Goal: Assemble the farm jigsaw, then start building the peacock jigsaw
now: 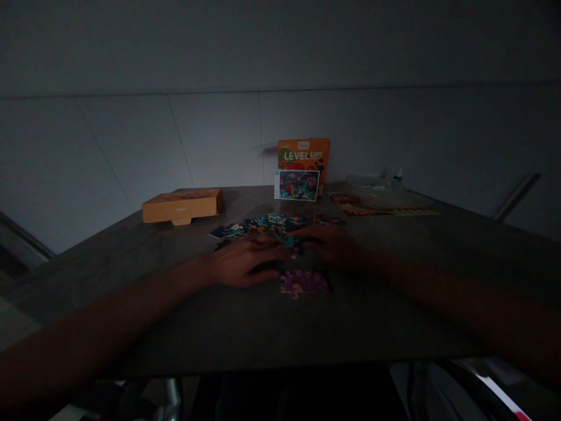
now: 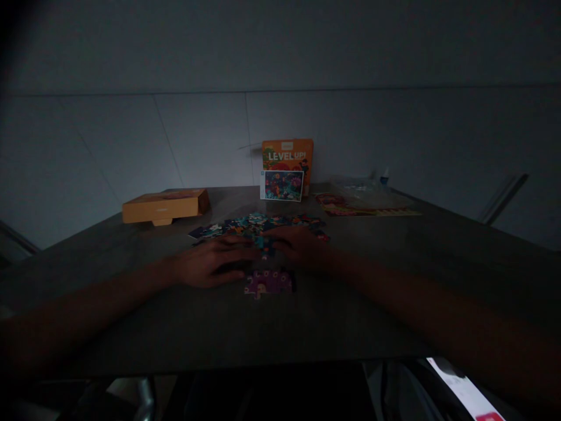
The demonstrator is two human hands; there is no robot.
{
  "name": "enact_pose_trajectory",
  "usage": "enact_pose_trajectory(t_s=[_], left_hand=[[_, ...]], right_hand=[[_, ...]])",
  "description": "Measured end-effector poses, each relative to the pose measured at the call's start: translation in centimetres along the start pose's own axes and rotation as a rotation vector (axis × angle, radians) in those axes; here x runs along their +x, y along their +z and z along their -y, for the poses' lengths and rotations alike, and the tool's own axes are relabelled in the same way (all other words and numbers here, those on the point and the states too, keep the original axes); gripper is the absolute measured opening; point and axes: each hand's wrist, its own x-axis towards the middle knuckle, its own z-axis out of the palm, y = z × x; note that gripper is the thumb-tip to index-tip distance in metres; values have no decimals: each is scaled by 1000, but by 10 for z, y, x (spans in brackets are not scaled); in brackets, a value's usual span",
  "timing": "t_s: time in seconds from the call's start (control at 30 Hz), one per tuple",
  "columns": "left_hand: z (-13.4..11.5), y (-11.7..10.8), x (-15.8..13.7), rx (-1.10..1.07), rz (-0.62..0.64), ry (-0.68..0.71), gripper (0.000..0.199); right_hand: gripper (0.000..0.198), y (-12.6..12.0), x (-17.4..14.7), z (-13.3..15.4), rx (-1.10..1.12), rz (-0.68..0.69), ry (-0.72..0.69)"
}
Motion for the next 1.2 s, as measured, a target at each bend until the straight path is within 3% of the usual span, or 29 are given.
enact_pose_trajectory(t_s=[0.17,0.67,0.87,1.2], left_hand=[[3,1,-2,15,-1,-67,43],[7,2,-2,54,-24,-64,37],[5,0,3,-29,8,6,24],[6,1,3,-39,11,20,24]], right_hand=[[42,0,1,-1,26,87,62],[46,8,-1,-17,-48,90,-76],[18,7,0,-13,-50,139,-143],[32,0,-1,-4,-53,184,-90]])
